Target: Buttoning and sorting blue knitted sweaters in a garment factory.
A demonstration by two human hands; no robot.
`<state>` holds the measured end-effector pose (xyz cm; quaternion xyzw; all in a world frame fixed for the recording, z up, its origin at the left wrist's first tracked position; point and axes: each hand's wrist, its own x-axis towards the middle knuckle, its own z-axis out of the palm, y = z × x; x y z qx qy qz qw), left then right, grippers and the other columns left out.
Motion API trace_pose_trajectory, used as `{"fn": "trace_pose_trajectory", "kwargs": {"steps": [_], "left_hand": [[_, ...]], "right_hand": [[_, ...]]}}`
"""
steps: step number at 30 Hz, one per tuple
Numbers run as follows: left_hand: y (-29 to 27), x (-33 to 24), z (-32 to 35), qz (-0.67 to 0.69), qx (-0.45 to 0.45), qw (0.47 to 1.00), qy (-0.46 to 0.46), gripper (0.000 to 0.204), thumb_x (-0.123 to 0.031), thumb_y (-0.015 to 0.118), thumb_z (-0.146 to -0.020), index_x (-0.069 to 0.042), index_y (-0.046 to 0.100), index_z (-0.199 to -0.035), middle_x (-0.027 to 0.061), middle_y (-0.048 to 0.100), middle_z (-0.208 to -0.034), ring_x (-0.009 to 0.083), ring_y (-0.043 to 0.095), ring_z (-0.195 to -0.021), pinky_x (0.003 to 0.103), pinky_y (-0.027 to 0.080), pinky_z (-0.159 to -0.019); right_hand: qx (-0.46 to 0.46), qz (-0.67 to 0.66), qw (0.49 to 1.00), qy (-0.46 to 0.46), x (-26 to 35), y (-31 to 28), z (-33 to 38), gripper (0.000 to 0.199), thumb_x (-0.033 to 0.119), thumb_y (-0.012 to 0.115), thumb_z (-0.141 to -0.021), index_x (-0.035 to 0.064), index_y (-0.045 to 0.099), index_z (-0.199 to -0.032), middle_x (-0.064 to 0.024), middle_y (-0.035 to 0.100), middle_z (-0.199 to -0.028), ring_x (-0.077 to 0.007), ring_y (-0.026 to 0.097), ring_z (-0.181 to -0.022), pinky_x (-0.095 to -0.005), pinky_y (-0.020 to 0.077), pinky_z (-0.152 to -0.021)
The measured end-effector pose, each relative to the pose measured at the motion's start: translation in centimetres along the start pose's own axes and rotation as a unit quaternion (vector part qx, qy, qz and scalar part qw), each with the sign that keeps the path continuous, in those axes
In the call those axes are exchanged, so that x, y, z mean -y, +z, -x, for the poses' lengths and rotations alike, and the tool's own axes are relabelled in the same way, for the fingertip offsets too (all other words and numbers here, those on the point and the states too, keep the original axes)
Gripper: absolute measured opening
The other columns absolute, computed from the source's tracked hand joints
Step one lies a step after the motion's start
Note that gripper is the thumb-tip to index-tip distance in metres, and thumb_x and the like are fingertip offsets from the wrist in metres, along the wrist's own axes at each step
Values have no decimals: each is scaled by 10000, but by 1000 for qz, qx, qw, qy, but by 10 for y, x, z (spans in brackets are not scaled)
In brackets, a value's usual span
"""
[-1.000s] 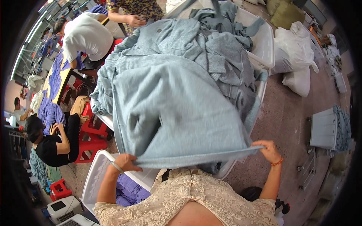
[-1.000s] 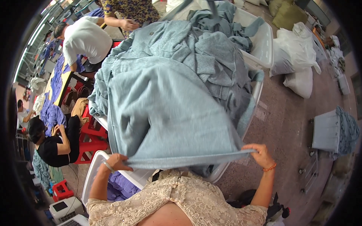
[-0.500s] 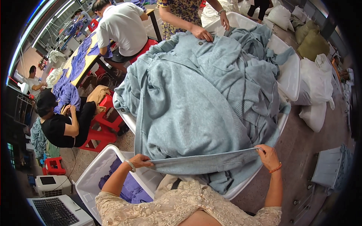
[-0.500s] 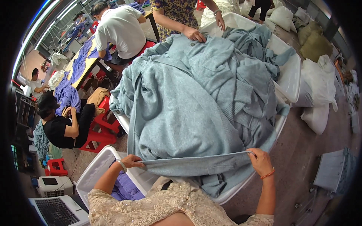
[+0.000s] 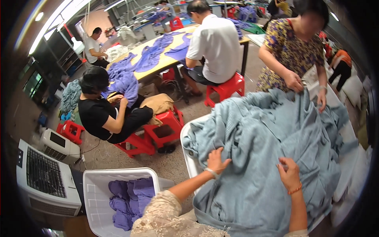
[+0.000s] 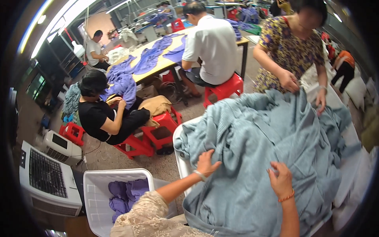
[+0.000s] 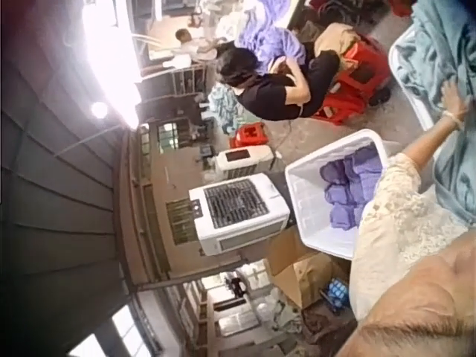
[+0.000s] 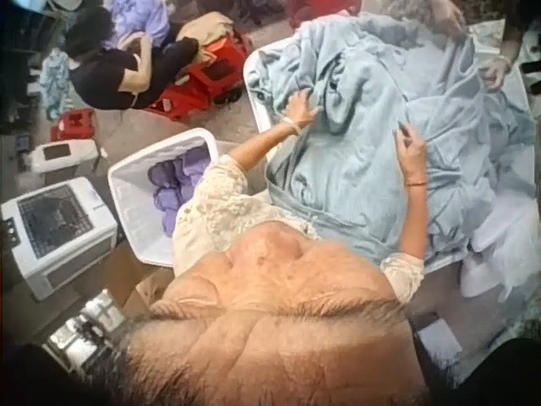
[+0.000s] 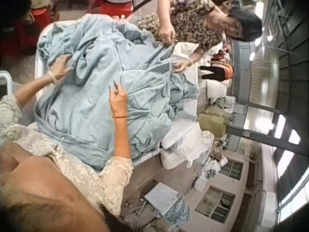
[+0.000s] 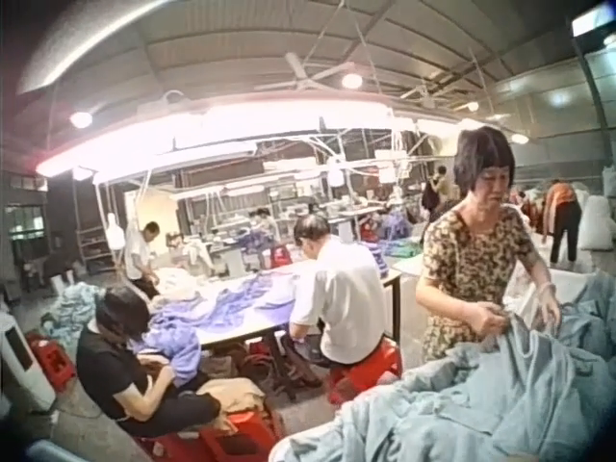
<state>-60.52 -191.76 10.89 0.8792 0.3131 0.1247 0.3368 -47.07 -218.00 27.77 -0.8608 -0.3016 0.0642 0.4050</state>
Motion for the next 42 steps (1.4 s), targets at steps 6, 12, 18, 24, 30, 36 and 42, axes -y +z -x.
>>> {"fn": "trace_pose_trajectory", "kwargs": {"steps": [6, 12, 18, 24, 30, 36, 42], "left_hand": [[21, -12, -22, 56, 90, 992, -61, 558, -319, 654, -779, -80, 447, -1239, 232, 602, -1058, 409, 582, -953, 486, 452, -808], [24, 8, -6, 159, 90, 983, -29, 233, -231, 572, -836, -36, 589, -961, 207, 600, -758, 376, 595, -740, 437, 447, -665], [-13, 12, 15, 237, 108, 965, 4, 180, -166, 573, -845, -36, 633, -954, 128, 614, -721, 195, 597, -655, 320, 480, -653], [-102, 2, 58, 39, 252, 966, 38, 167, -84, 531, -794, -54, 623, -929, 207, 591, -729, 353, 602, -664, 394, 465, -601], [-89, 35, 109, -127, 168, 949, 233, 63, -53, 550, -734, -74, 563, -792, 175, 602, -700, 384, 592, -682, 470, 456, -603], [-83, 8, 125, -244, 202, 932, 175, 468, -70, 628, -715, -56, 516, -1170, 173, 587, -1031, 341, 567, -958, 445, 434, -784], [-40, -74, 102, -77, 40, 944, 317, 776, -98, 709, -697, -97, 350, -1385, 208, 420, -1315, 370, 410, -1212, 441, 328, -996]], "right_hand": [[-136, 205, 965, -90, -48, 93, -177, 601, 210, 702, -754, 40, 457, -1275, -198, 528, -1174, -355, 502, -1082, -407, 413, -930], [24, 261, 963, 68, -81, 119, -224, 353, 191, 564, -833, 98, 577, -1173, -193, 616, -1066, -376, 578, -997, -435, 465, -859], [-163, 115, 974, -111, -42, 39, -183, 215, 33, 456, -849, 26, 583, -1023, -227, 618, -919, -406, 583, -871, -441, 463, -746], [-284, 82, 951, -94, -8, -92, -95, 221, -3, 438, -874, 1, 593, -1032, -115, 633, -864, -179, 592, -789, -288, 462, -744], [-270, -165, 947, 54, -80, -214, 44, 264, 29, 426, -921, 10, 583, -1133, -9, 617, -983, -66, 537, -854, -208, 425, -790], [-148, -22, 976, 156, -136, -227, 164, 310, -18, 423, -820, 63, 607, -1055, 17, 587, -860, -54, 494, -732, -200, 417, -650], [-286, -201, 897, 271, -112, -177, 183, 267, 72, 411, -911, 30, 540, -1141, -110, 621, -967, -214, 666, -694, -309, 565, -590]]}}
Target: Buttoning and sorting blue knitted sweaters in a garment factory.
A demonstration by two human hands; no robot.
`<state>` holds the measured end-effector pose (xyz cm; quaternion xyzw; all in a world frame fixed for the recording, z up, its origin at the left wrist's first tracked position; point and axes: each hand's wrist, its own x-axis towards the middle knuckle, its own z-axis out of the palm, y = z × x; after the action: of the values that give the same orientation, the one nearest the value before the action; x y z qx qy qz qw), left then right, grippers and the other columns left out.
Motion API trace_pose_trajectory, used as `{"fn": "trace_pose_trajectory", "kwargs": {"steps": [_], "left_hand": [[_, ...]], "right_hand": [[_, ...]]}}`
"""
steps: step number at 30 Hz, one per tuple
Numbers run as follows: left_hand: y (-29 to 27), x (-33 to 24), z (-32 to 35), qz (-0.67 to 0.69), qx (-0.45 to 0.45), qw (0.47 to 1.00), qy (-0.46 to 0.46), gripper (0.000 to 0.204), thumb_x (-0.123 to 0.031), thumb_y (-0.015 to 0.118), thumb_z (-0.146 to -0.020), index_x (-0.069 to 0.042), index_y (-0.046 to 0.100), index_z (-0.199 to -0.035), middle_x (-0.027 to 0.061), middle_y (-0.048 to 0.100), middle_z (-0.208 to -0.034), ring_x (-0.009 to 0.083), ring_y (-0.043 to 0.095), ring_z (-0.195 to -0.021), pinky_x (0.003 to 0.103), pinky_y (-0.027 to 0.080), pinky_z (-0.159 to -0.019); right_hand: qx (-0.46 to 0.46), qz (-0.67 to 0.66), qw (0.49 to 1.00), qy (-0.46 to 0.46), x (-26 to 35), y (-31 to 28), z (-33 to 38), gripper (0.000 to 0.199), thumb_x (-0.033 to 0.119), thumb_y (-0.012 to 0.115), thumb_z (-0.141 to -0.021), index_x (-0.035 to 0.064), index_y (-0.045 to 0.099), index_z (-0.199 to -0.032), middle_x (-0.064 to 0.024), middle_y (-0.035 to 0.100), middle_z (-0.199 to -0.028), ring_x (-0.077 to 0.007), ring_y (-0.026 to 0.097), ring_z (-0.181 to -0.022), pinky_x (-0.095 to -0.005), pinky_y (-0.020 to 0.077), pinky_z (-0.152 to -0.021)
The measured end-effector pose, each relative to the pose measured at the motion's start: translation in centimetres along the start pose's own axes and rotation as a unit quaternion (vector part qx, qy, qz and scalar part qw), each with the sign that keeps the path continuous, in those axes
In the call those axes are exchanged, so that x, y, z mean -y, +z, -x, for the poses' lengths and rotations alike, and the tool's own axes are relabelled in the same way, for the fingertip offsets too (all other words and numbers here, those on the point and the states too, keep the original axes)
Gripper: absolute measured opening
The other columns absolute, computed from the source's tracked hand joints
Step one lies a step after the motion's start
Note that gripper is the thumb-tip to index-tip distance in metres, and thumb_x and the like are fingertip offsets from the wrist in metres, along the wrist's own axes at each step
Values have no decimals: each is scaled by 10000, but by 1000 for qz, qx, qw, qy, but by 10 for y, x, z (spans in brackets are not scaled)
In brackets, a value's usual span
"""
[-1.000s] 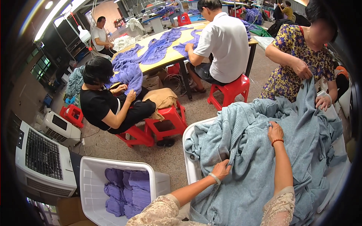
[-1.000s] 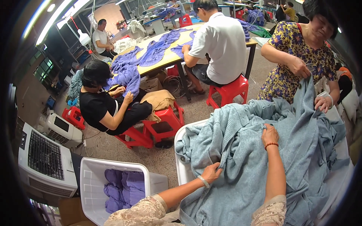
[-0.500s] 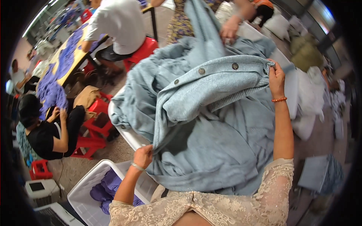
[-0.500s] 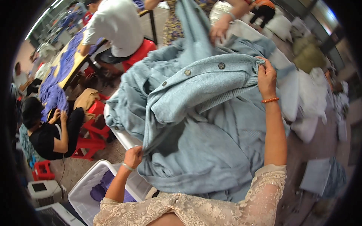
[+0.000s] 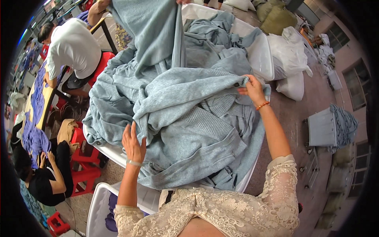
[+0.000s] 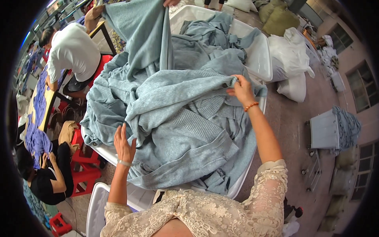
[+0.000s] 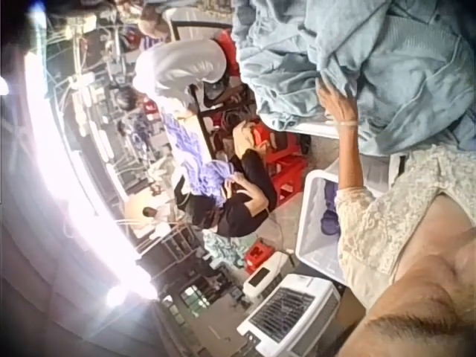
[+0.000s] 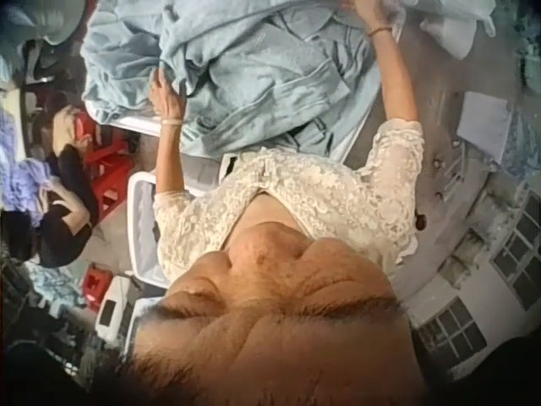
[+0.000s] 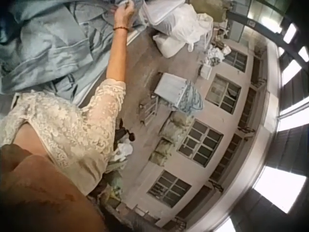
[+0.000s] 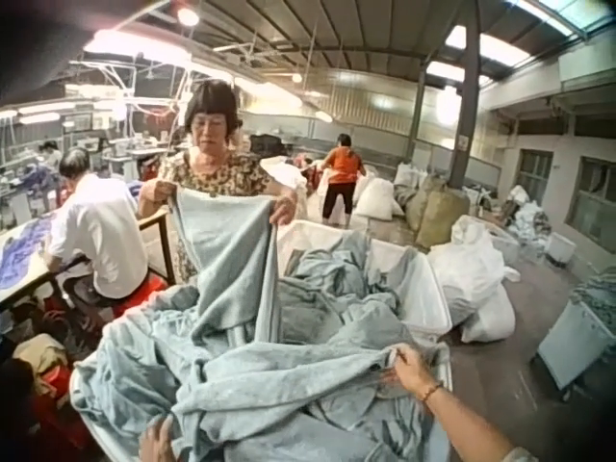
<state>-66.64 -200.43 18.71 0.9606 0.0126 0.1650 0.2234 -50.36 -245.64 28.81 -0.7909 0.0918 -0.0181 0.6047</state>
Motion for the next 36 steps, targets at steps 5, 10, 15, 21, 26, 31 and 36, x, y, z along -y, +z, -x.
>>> {"fn": "trace_pose_trajectory", "kwargs": {"steps": [5, 10, 15, 21, 26, 31, 36], "left_hand": [[64, 21, -68, 44, -66, 994, 80, 491, -91, 635, -733, -73, 513, -1208, 149, 517, -1226, 355, 460, -1162, 457, 363, -960], [63, 32, -85, 379, -1, 924, -60, 154, -68, 584, -886, -9, 593, -1028, 30, 623, -859, 106, 551, -764, 227, 432, -706], [-33, 58, -57, 380, 151, 910, -74, 224, -227, 588, -900, -22, 608, -814, -75, 520, -731, 29, 422, -672, 193, 324, -583], [-37, 96, 11, 277, 341, 876, -198, 251, -259, 694, -824, -30, 641, -736, -76, 521, -656, 31, 406, -611, 225, 318, -510], [-9, 46, 33, 80, 296, 950, -52, 320, -310, 705, -760, 2, 650, -804, 187, 640, -731, 359, 583, -638, 419, 467, -630], [-11, -3, 55, -68, 81, 994, 28, 417, -145, 720, -696, -103, 563, -1080, 114, 539, -1052, 324, 483, -1026, 435, 387, -847], [-22, -28, 105, 60, 169, 984, -3, 307, -205, 730, -707, -91, 614, -967, 63, 560, -865, 272, 518, -840, 385, 379, -733]], "right_hand": [[-80, 68, 988, -110, -8, 44, 0, 271, 159, 453, -945, 47, 567, -1163, -100, 628, -1032, -167, 633, -840, -290, 552, -606], [53, 41, 978, -198, 14, 39, 20, 447, 165, 576, -910, 56, 453, -1325, -8, 587, -891, -62, 507, -703, -202, 465, -654], [141, -77, 977, -143, 31, -6, 22, 365, 48, 525, -893, 26, 481, -1255, -21, 609, -1027, -22, 560, -830, -162, 455, -700], [209, 75, 974, 53, 11, -11, 54, 279, 135, 574, -890, 73, 530, -1158, 19, 627, -806, -38, 544, -572, -207, 481, -544], [98, 320, 936, -114, -31, -4, 65, 205, 155, 642, -801, 40, 565, -951, -81, 581, -708, -221, 562, -632, -343, 452, -632], [-29, 452, 844, -286, -32, -1, 88, 124, 77, 632, -790, 85, 557, -888, -79, 582, -848, -292, 597, -727, -401, 461, -628], [144, 261, 908, -296, -14, 62, 157, 86, 55, 644, -803, 43, 610, -881, -76, 588, -788, -195, 559, -591, -283, 437, -527]]}}
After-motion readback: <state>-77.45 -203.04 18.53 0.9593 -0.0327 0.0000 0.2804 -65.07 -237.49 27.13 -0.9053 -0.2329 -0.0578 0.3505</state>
